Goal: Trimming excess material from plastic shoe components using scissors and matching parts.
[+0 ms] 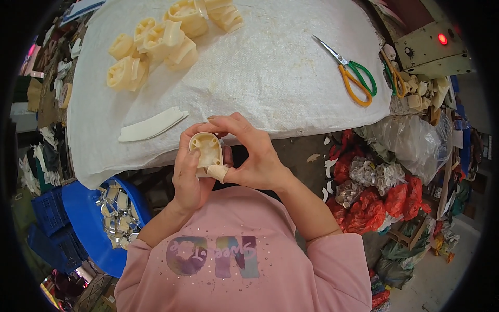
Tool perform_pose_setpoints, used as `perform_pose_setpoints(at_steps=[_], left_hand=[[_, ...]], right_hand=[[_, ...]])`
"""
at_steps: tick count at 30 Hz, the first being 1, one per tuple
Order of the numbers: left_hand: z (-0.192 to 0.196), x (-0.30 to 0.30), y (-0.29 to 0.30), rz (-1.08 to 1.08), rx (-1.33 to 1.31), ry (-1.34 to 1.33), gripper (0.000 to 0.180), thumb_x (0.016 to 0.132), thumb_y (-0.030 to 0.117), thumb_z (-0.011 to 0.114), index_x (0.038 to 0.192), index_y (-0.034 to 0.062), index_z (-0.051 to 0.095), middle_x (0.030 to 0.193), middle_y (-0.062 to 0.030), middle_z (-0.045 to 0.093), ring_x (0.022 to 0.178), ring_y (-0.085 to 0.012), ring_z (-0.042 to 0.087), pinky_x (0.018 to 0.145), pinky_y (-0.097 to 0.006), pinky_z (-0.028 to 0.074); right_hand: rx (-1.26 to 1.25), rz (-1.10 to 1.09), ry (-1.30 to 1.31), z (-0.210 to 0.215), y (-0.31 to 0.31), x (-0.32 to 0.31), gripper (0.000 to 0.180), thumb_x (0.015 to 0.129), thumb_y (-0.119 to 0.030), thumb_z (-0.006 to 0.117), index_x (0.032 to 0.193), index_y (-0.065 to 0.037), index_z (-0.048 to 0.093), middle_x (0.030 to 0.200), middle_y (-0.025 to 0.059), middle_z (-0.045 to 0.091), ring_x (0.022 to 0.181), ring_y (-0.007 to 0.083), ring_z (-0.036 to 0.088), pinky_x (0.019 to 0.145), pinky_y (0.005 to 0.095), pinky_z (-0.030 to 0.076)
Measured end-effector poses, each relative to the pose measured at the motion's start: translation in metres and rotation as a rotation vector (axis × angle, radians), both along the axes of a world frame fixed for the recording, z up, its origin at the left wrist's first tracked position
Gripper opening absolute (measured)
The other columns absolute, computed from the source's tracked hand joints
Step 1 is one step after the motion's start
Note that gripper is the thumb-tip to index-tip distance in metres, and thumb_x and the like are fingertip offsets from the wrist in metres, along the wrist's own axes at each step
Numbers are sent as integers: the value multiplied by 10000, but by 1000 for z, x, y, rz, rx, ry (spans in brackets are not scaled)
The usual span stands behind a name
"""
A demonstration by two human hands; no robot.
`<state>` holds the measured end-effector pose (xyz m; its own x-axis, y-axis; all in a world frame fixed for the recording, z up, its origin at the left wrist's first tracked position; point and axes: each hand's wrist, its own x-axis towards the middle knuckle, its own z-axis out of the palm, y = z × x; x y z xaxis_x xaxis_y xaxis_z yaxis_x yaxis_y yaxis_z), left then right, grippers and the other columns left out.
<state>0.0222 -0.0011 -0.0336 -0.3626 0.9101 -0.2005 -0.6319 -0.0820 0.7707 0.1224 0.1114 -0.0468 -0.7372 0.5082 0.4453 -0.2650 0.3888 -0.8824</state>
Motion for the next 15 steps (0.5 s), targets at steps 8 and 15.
perform_pose_setpoints(at_steps=[8,15], left_hand=[[7,-14,2,-61,-14,-174,392,991,339,279,1256,67,379,1078,-151,547,811,-214,578,668,-339,514],[-3,-11,-4,-50,-36,10,384,949,314,405,1240,64,390,922,-145,562,748,-198,579,618,-322,506]], right_hand=[[-44,125,-99,13,3,3,698,603,-82,774,1246,-69,502,1003,75,622,827,208,568,767,295,477],[-229,122,22,-1,-9,-4,642,634,-122,792,1222,-84,536,1001,41,634,840,192,538,711,286,466]])
